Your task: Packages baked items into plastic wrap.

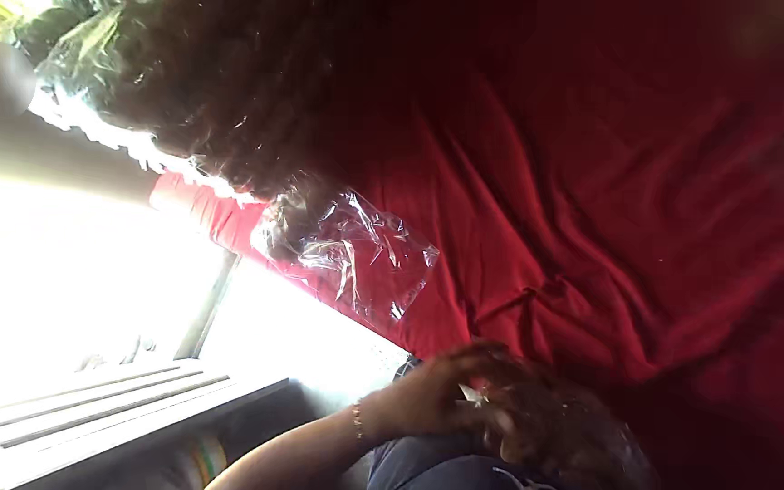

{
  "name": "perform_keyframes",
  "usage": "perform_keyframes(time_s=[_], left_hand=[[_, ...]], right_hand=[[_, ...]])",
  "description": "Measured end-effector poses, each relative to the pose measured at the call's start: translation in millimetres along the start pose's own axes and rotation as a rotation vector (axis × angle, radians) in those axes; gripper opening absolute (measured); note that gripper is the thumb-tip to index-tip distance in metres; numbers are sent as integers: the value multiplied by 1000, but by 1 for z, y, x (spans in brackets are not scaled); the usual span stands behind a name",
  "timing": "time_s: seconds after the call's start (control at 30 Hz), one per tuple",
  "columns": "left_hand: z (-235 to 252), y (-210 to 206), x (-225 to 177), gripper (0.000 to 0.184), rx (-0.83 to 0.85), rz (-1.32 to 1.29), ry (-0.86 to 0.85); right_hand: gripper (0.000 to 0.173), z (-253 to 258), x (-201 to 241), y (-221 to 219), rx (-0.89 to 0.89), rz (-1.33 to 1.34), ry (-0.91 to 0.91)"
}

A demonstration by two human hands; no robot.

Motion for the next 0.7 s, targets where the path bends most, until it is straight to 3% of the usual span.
perform_keyframes(time_s=[0.07, 0.13, 0.2, 0.27, 0.33, 0.43, 0.5, 0.6, 0.63, 0.7], left_hand=[[-4, 68, -13, 25, -253, 577, -8], [2, 135, 1, 24, -348, 1045, 181], [3, 188, 32, 24, -258, 1142, 553], [0, 215, 42, 37, -191, 1025, 630], [-7, 220, 31, 57, -116, 758, 523], [-21, 210, 1, 72, -20, 543, 304], [-25, 206, -14, 74, -20, 551, 148], [-25, 197, -30, 63, -140, 726, -176], [-27, 193, -33, 58, -162, 799, -280], [-30, 189, -37, 54, -155, 795, -419]], right_hand=[[41, -1, -9, -3, -6, 98, -141], [31, 20, -10, -11, -75, 103, -349], [38, 54, -16, -33, -214, 326, -473], [39, 100, -32, -55, -373, 484, -550], [25, 153, -49, -79, -431, 516, -605], [21, 202, -77, -92, -578, 366, -571], [28, 213, -80, -95, -646, 191, -420], [40, 237, -47, -133, -647, -55, -394], [38, 253, -42, -145, -610, -171, -338], [44, 291, -59, -150, -636, -522, 100]])
Point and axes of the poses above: each hand's wrist, its own z-axis towards the middle knuckle, its own y-axis out of the back of the hand, x = y × z, the point moved 9 cm from there along z, towards the middle knuckle, and after that the axes turned 7 degrees about -z, right-handed, at the moved point
